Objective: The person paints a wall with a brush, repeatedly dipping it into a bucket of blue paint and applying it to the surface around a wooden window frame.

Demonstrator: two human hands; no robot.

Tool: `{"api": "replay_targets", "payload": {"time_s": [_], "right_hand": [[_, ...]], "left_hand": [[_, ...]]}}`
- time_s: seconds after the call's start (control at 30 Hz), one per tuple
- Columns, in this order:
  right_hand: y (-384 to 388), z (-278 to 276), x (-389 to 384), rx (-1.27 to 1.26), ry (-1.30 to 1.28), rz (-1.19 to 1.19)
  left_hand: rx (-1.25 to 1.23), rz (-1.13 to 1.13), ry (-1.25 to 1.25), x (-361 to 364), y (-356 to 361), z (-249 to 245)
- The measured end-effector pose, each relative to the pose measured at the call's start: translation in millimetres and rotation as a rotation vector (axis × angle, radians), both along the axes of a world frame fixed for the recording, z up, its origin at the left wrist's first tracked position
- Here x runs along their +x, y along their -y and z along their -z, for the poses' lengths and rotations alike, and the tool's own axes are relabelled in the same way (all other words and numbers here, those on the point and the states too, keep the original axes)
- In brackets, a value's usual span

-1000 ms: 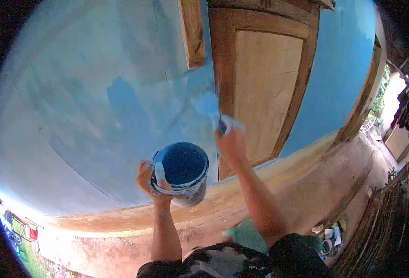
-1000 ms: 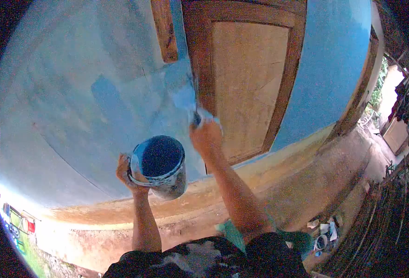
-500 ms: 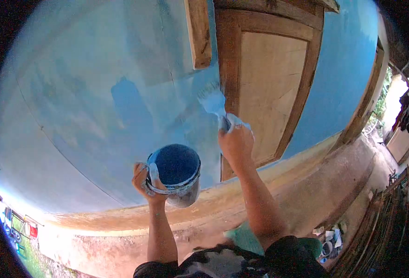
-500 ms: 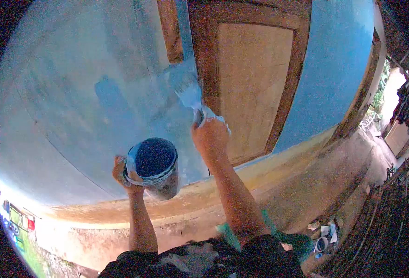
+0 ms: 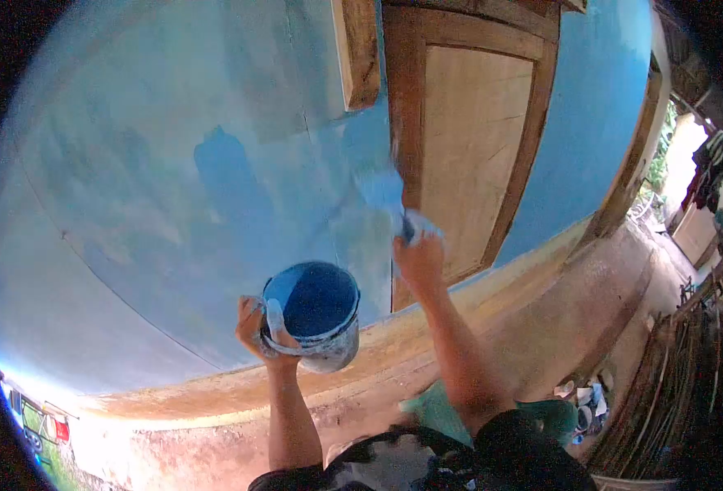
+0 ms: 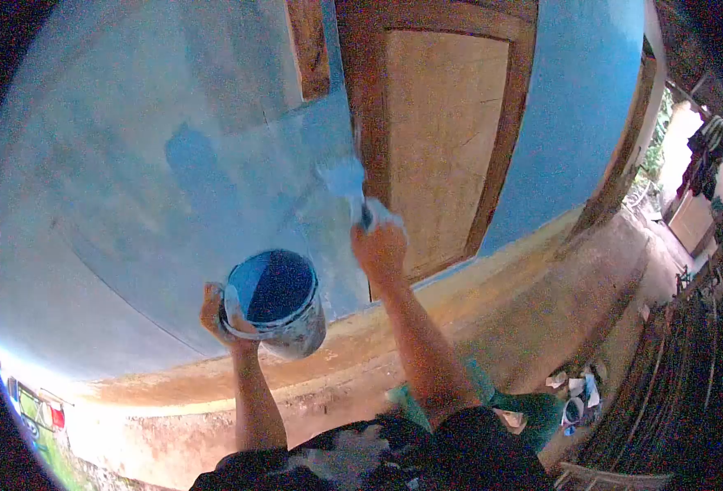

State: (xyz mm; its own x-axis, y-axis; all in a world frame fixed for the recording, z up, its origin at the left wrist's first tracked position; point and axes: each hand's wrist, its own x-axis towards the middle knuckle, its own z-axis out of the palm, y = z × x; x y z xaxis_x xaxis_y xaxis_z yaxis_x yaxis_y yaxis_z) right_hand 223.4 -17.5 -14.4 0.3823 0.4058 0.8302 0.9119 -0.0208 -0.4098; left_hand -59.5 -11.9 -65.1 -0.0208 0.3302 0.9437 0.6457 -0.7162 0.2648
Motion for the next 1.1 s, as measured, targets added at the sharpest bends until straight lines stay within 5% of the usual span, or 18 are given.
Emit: {"api": "replay_targets", "payload": {"time_s": [0.1,0.2,0.27,0.33,0.4,0.47,0.53,0.63,0.7,0.9,1.1], "right_hand": [[10.4,84.6,-10.0,-0.050,-0.183,-0.154],[28.7,168.5,-11.9,-0.598,-0.429,-0.090],[31.7,226.6,5.1,-0.714,-0.348,-0.066],[53.9,189.0,0.1,-0.437,-0.309,-0.104],[71.7,122.9,-1.5,-0.451,-0.398,-0.146],[92.3,42.5,-18.2,-0.299,-0.211,-0.231],[98.4,3.1,-28.4,-0.240,-0.283,-0.474],[109.5,-58.8,-66.1,-0.372,-0.134,-0.556],[111.3,-104.6,-122.4,-0.777,0.179,-0.517],[90.5,-95.3,-212.5,-1.148,0.543,-0.500],[87.3,-50.1,-246.8,-1.050,0.555,-0.500]], "left_hand": [[0.186,0.343,0.379,20.6,0.2,-35.3],[0.202,0.465,0.484,20.2,-12.3,-25.8],[0.220,0.517,0.387,9.1,-9.0,-25.7],[0.083,0.585,0.261,-14.3,-9.1,-20.4],[0.129,0.607,0.276,-25.8,-12.6,-17.2],[0.116,0.650,0.357,-36.1,-0.3,-24.7],[0.136,0.610,0.373,-49.2,-2.1,-0.9],[0.173,0.596,0.301,-73.2,-0.2,7.9],[0.166,0.622,0.230,-85.7,7.8,10.5],[0.226,0.612,0.271,-102.9,25.9,15.0],[0.367,0.652,0.312,-110.4,28.4,10.5]]}}
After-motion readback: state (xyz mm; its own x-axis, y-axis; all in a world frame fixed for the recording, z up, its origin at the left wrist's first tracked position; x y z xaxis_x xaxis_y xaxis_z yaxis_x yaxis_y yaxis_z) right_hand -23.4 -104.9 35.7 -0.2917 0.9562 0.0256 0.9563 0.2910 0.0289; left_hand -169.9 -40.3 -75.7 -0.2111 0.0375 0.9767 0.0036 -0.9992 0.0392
